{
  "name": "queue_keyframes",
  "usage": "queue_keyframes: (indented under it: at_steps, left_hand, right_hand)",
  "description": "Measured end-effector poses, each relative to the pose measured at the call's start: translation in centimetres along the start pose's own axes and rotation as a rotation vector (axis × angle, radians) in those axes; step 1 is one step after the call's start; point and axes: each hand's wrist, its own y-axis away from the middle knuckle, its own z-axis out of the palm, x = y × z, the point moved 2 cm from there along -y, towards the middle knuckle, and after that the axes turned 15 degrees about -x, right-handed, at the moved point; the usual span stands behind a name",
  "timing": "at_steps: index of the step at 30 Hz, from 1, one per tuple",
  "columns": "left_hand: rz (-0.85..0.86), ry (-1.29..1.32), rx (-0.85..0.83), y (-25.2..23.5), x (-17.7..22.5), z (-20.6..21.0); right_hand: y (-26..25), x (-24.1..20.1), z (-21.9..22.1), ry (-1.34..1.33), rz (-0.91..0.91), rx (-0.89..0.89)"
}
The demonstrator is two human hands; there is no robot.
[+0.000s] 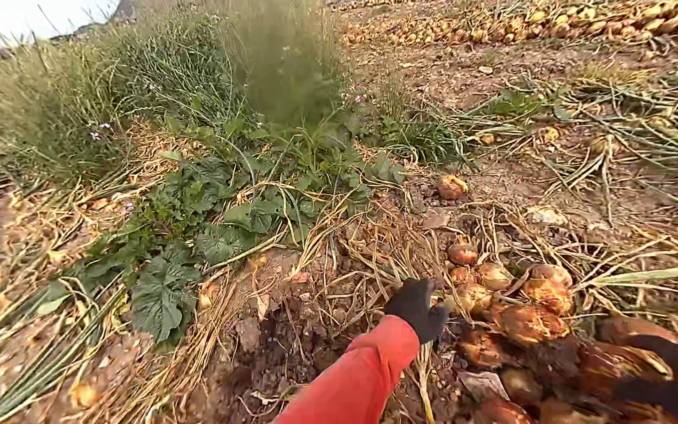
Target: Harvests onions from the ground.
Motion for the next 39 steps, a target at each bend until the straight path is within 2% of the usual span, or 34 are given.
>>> queue_keyframes:
  at_steps: [2, 3, 5, 6, 8, 13, 18, 23, 26, 29, 31, 32, 34, 36, 39]
  left_hand:
    - [-0.366, -0.047, 0.161, -0.9, -6.4, -2.4]
    - [-0.505, -0.063, 0.221, -1.2, -9.4, -3.5]
    - [-0.645, -0.083, 0.278, -1.7, -13.7, -5.2]
    - [-0.666, -0.088, 0.293, -1.8, -15.1, -5.7]
    - [-0.65, -0.116, 0.323, -2.6, -16.7, -6.1]
    - [-0.583, -0.106, 0.32, -4.4, -16.2, -5.7]
    - [-0.448, -0.133, 0.284, -4.7, -16.0, -5.7]
    - [-0.489, -0.152, 0.221, -5.3, -16.3, -6.2]
    - [-0.502, -0.184, 0.237, -4.9, -16.1, -6.4]
    - [-0.436, -0.078, 0.345, -2.8, -15.4, -5.5]
    - [-0.323, 0.066, 0.504, -0.8, -14.3, -4.2]
    - [-0.265, 0.126, 0.579, -0.1, -13.2, -3.9]
    - [-0.159, 0.176, 0.618, -0.4, -9.5, -3.8]
    - [0.016, 0.136, 0.555, -3.0, -4.1, -3.4]
    - [0.238, 0.099, 0.238, -6.6, 4.5, -2.3]
  right_hand:
    - [-1.9, -0.2, 1.0, -0.079, -0.073, 0.114]
    - [-3.5, -0.2, 2.2, -0.088, -0.078, 0.226]
    - [-5.7, -0.9, 2.8, -0.05, -0.048, 0.428]
    - [-6.2, -1.6, 2.6, -0.026, -0.003, 0.427]
    - [-6.7, -2.9, 1.8, 0.061, 0.118, 0.325]
    - [-6.6, -4.0, 0.7, 0.14, 0.28, 0.166]
    - [-6.0, -4.6, 0.8, 0.113, 0.321, 0.155]
    - [-5.6, -4.9, 1.5, 0.134, 0.327, 0.224]
    - [-5.2, -5.1, 1.9, 0.126, 0.303, 0.279]
    - [-5.1, -4.9, 2.0, 0.126, 0.304, 0.297]
    - [-5.2, -4.9, 1.9, 0.118, 0.297, 0.301]
    - [-5.3, -5.0, 1.8, 0.11, 0.297, 0.297]
    - [-5.4, -4.9, 1.7, 0.09, 0.297, 0.283]
    - [-5.0, -3.7, 2.2, 0.084, 0.315, 0.281]
    - [-5.4, -1.6, 3.0, 0.042, 0.22, 0.317]
